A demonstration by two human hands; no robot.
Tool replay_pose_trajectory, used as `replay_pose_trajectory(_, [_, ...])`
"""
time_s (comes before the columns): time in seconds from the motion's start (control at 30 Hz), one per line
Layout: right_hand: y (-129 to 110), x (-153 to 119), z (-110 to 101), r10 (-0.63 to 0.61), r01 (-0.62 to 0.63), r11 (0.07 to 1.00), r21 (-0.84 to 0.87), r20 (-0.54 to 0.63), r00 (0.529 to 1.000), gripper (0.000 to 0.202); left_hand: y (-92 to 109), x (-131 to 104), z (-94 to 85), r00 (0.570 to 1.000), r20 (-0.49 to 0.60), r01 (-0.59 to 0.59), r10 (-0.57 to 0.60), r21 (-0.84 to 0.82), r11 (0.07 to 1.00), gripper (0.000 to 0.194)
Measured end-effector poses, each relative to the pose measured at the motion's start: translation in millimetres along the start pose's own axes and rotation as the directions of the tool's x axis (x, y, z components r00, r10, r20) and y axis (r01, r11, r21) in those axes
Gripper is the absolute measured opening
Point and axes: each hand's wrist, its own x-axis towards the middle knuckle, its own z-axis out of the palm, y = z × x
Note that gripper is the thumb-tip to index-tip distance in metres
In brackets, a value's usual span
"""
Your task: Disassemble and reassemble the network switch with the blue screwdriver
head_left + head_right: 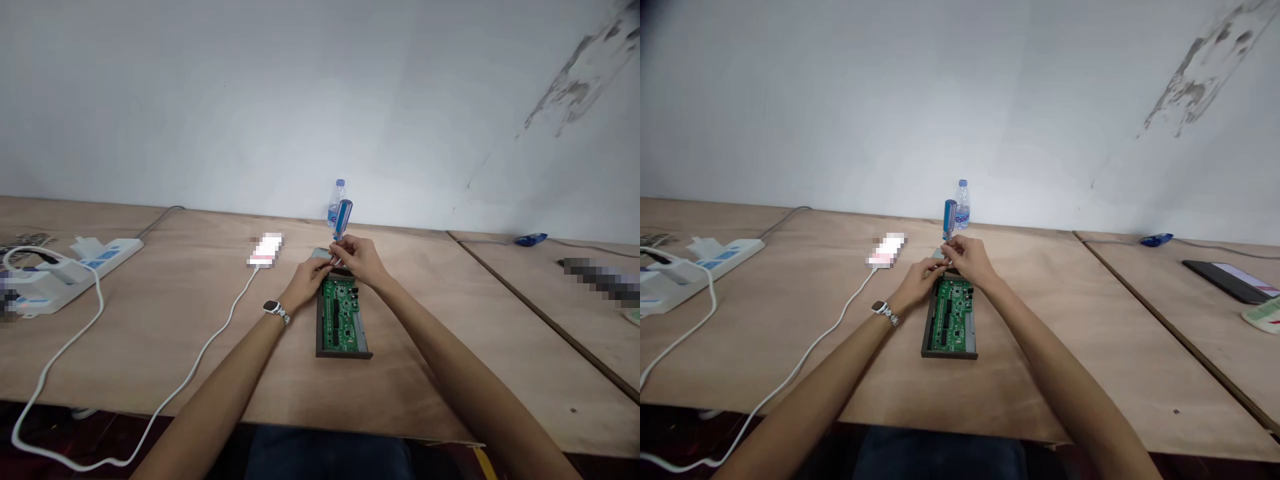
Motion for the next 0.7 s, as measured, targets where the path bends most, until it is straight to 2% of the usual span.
replay_pose_trajectory(0.07, [-0.6, 0.4, -3.8, -0.003, 0.003, 1.000, -0.015, 0.053, 0.999, 0.030, 0.0, 0.3, -1.6, 1.000, 0.018, -0.008, 0.007, 0.032, 0.999, 0.029])
replay_pose_trajectory(0.17, [-0.8, 0.1, -5.4, -0.014, 0.019, 0.999, -0.045, 0.095, 0.995, 0.031, 1.3, 0.9, -1.6, 1.000, -0.021, 0.018, -0.017, 0.084, 0.996, 0.025])
replay_pose_trajectory(0.33, [2.3, -1.7, 3.0, -0.002, -0.008, 0.995, -0.097, -0.103, 0.995, 0.030, 2.4, 1.1, 2.4, 0.993, -0.112, 0.051, -0.036, 0.129, 0.990, 0.019])
replay_pose_trajectory(0.43, [2.4, -2.9, 6.4, -0.004, -0.010, 0.995, -0.102, -0.133, 0.991, 0.029, 2.0, 1.7, 2.9, 0.989, -0.136, 0.070, -0.051, 0.134, 0.988, 0.020])
replay_pose_trajectory(0.5, [0.9, -3.1, 5.6, -0.035, 0.023, 0.990, -0.138, -0.084, 0.996, 0.026, 1.3, 2.3, 1.5, 0.993, -0.115, 0.044, -0.026, 0.151, 0.988, 0.020])
replay_pose_trajectory(0.6, [-1.9, -2.8, 2.3, -0.066, 0.071, 0.981, -0.180, 0.033, 0.997, 0.022, -0.9, 2.5, -2.0, 0.998, -0.027, -0.045, 0.050, 0.145, 0.988, 0.024])
replay_pose_trajectory(0.7, [-2.6, -2.4, 1.1, -0.068, 0.086, 0.981, -0.173, 0.109, 0.992, 0.026, -3.2, 1.7, -4.2, 0.999, 0.001, -0.040, 0.040, 0.112, 0.993, 0.027])
